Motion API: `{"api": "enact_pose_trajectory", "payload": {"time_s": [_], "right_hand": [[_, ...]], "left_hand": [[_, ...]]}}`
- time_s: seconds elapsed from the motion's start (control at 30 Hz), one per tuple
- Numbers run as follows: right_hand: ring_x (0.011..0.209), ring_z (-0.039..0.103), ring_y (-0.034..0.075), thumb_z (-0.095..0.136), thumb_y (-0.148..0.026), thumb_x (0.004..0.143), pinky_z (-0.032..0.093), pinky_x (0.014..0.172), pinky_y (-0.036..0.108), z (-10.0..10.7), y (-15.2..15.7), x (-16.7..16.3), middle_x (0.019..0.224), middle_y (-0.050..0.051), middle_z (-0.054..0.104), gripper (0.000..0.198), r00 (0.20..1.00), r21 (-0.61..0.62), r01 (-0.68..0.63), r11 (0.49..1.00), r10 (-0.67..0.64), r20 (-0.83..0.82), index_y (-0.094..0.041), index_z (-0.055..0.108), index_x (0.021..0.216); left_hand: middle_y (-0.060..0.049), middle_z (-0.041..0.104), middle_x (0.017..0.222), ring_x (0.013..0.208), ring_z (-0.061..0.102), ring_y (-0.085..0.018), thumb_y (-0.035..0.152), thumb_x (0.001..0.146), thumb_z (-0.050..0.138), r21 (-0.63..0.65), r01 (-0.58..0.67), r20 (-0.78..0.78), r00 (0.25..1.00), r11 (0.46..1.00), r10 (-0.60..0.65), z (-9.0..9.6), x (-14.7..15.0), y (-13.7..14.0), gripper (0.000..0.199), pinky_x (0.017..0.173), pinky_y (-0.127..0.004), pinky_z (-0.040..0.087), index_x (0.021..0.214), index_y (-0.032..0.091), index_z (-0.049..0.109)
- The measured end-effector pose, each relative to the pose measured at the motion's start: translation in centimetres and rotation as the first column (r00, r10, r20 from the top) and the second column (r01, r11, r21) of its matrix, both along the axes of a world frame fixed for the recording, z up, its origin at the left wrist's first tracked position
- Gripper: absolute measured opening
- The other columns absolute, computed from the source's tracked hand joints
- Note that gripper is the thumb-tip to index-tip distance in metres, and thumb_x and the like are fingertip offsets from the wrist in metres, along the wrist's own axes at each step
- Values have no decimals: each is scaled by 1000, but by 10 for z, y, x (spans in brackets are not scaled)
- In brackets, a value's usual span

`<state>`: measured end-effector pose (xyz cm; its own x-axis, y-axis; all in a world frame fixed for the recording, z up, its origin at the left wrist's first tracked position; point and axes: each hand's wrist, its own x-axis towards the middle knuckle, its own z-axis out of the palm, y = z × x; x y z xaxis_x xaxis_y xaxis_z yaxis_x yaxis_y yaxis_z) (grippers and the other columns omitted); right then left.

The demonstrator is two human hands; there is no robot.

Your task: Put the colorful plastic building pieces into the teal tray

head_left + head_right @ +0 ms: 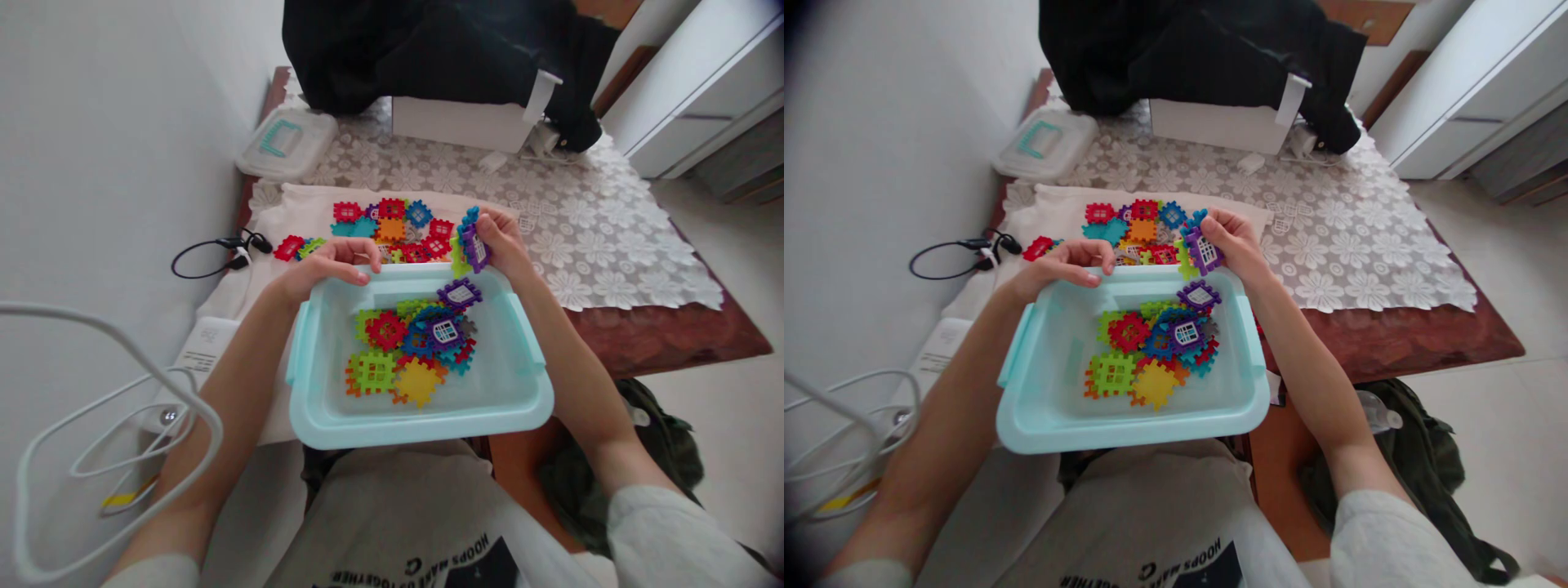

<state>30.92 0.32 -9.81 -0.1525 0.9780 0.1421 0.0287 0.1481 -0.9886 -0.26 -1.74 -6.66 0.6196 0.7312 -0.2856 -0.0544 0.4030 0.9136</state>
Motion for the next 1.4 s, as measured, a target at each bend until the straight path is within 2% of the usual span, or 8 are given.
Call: {"api": "enact_pose_trajectory", "payload": {"time_s": [0.27,0.43,0.53,0.7,0.87,1.0,1.2,1.4], "right_hand": [[53,42,13,82,-96,60,35,48,28,8,-6,-1,65,-2,51,77,995,-45,-86,995,84,-46,-26,53,71],[57,51,14,91,-85,62,38,50,28,13,-11,5,70,1,64,67,950,-101,-303,948,293,-105,-23,66,70],[61,56,17,91,-82,66,44,57,30,11,-9,9,69,2,63,64,919,-74,-390,918,382,-100,-22,72,72],[68,54,16,94,-72,70,44,64,31,11,-8,10,73,1,60,55,905,-4,-408,913,404,-135,-21,74,66],[74,55,15,91,-66,81,44,70,30,12,-7,13,74,1,62,48,821,91,-549,831,556,-125,-19,81,75],[80,58,14,92,-56,84,45,70,28,16,-6,16,88,4,67,38,767,107,-622,776,631,-119,-19,88,91],[104,67,20,89,-51,89,54,93,34,21,-9,14,109,8,74,30,745,97,-649,754,657,-117,-23,90,100],[119,68,23,84,-49,92,53,110,37,21,-10,14,123,8,75,25,728,73,-674,735,678,-103,-25,90,98]], "left_hand": [[3,70,71,52,59,-8,12,62,90,-7,-32,3,999,999,32,1,-1,-5,32,51,-16,47,89,19,76],[2,71,69,51,61,-9,13,62,93,1,1,14,1000,1000,-1,1,2,-2,29,47,-17,45,85,19,77],[2,69,66,49,59,-9,17,63,95,26,28,26,999,999,-28,4,5,0,25,45,-17,43,81,17,77],[2,68,63,47,57,-8,16,61,96,32,12,19,1000,999,-12,3,4,0,26,42,-17,41,80,17,78],[2,72,70,50,62,-9,12,62,92,-8,-1,7,1000,1000,1,-4,-2,1,30,48,-16,46,87,18,77],[1,71,67,48,64,-11,16,63,95,11,11,-18,1000,1000,-11,-5,-3,3,27,43,-17,43,84,17,77],[1,73,69,52,65,-10,15,63,95,21,40,43,998,999,-40,4,5,2,26,47,-15,48,81,15,77],[1,72,67,51,63,-9,13,61,96,26,38,70,997,999,-39,8,10,0,27,48,-15,49,80,14,77]]}}
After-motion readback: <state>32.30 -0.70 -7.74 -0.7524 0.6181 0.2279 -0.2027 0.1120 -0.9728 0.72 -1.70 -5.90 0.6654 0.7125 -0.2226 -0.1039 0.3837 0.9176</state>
